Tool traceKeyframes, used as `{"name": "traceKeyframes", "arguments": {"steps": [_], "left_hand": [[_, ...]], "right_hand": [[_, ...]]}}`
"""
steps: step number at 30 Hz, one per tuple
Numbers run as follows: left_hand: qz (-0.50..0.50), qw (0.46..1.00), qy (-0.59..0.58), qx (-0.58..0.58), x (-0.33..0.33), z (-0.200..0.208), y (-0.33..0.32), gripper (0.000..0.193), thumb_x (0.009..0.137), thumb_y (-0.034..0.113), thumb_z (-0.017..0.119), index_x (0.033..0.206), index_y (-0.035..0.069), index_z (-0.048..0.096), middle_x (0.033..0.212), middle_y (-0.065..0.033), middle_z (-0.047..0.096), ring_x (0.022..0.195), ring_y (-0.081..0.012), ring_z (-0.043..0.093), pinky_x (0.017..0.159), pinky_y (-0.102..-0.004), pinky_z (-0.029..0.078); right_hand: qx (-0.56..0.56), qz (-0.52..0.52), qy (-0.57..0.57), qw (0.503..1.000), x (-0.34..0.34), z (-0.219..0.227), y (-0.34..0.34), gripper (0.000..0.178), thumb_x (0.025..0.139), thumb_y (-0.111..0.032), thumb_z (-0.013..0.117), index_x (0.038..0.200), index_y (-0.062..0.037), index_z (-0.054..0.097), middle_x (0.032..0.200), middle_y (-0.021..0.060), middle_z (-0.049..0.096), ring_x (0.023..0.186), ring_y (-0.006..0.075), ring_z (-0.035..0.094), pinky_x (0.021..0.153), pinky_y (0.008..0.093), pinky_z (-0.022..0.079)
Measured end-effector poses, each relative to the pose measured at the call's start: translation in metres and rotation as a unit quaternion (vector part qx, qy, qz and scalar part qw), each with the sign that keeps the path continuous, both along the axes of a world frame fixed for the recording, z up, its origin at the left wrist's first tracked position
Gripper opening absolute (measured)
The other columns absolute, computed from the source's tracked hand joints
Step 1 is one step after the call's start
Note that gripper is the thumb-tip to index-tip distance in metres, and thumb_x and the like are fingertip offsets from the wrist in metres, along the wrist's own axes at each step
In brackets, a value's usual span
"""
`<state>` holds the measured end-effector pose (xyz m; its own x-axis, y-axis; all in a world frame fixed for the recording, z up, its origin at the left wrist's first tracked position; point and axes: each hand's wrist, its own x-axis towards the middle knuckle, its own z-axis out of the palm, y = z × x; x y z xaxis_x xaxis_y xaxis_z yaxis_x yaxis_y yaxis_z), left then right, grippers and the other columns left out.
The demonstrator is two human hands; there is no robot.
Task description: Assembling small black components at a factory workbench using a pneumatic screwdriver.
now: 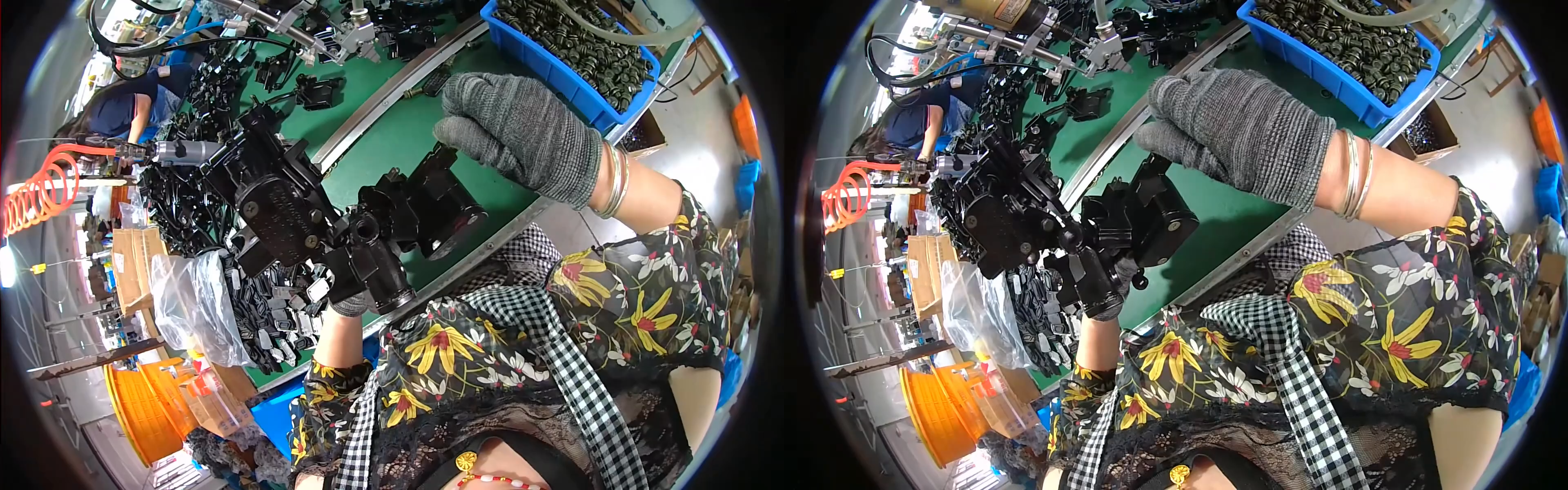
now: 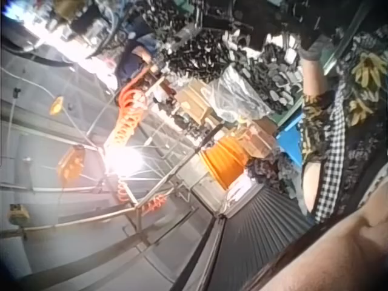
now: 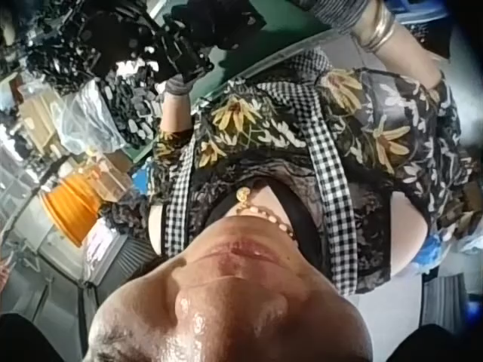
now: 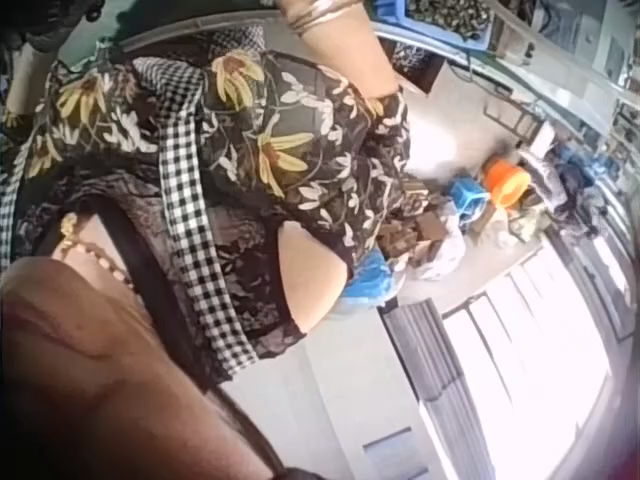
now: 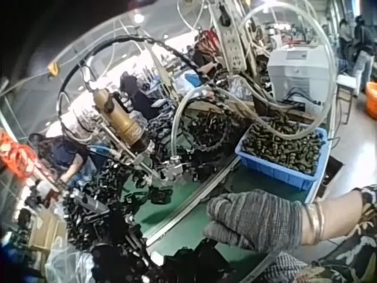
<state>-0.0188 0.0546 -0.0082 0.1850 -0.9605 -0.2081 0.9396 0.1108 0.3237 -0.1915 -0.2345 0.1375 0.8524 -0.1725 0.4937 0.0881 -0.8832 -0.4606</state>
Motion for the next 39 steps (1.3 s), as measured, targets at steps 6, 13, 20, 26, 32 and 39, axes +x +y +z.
{"name": "traceKeyframes", "arguments": {"steps": [6,13,20,26,32,39], "left_hand": [[-0.007,0.999,0.028,-0.039,-0.014,0.013,0.001,0.055,0.094,0.042,0.056,0.135,0.007,0.046,0.127,-0.0153,0.056,0.111,-0.0292,0.058,0.097,-0.0438,0.048],[-0.015,0.994,0.063,-0.084,-0.01,0.028,-0.008,0.055,0.094,0.041,0.055,0.136,0.008,0.046,0.13,-0.0146,0.054,0.115,-0.0293,0.055,0.1,-0.0436,0.046],[-0.032,0.987,0.095,-0.124,-0.012,0.044,-0.024,0.054,0.095,0.041,0.054,0.137,0.009,0.045,0.134,-0.0139,0.053,0.12,-0.0293,0.053,0.103,-0.0434,0.044],[0.045,0.88,-0.448,0.152,-0.008,0.008,0.007,0.053,0.094,0.041,0.055,0.136,0.01,0.048,0.135,-0.0122,0.052,0.123,-0.031,0.05,0.105,-0.0458,0.042],[-0.027,0.961,-0.266,0.069,0.003,-0.004,-0.002,0.052,0.094,0.04,0.055,0.135,0.01,0.048,0.134,-0.013,0.052,0.121,-0.0303,0.051,0.104,-0.0451,0.042],[-0.066,0.864,-0.488,0.108,0.015,-0.007,0.004,0.052,0.095,0.04,0.054,0.136,0.008,0.047,0.132,-0.0132,0.053,0.119,-0.0284,0.052,0.102,-0.0425,0.043]], "right_hand": [[0.206,0.068,-0.007,0.976,-0.003,0.0,-0.002,0.026,0.092,-0.025,0.065,0.086,-0.0026,0.055,0.07,0.0118,0.057,0.063,0.026,0.059,0.06,0.0353,0.049],[0.208,0.154,-0.075,0.963,-0.001,-0.006,-0.011,0.024,0.092,-0.024,0.066,0.093,-0.001,0.059,0.077,0.0018,0.062,0.071,0.0095,0.062,0.065,0.0254,0.052],[0.3,-0.026,0.181,0.936,-0.001,0.023,-0.005,0.024,0.091,-0.024,0.068,0.096,-0.0021,0.061,0.073,0.0032,0.062,0.06,0.0102,0.062,0.056,0.0226,0.051],[0.355,0.031,0.058,0.933,-0.014,-0.005,-0.009,0.032,0.091,-0.032,0.067,0.102,-0.0027,0.061,0.071,0.0044,0.061,0.063,0.0123,0.062,0.058,0.0275,0.052],[0.263,0.132,-0.001,0.956,-0.021,-0.017,-0.023,0.033,0.094,-0.032,0.062,0.106,-0.0014,0.06,0.074,0.0102,0.063,0.069,0.025,0.064,0.064,0.0351,0.052],[0.196,0.14,0.04,0.97,-0.02,-0.016,-0.023,0.031,0.097,-0.032,0.056,0.093,-0.0013,0.058,0.075,0.015,0.064,0.068,0.0387,0.058,0.064,0.0391,0.051]]}}
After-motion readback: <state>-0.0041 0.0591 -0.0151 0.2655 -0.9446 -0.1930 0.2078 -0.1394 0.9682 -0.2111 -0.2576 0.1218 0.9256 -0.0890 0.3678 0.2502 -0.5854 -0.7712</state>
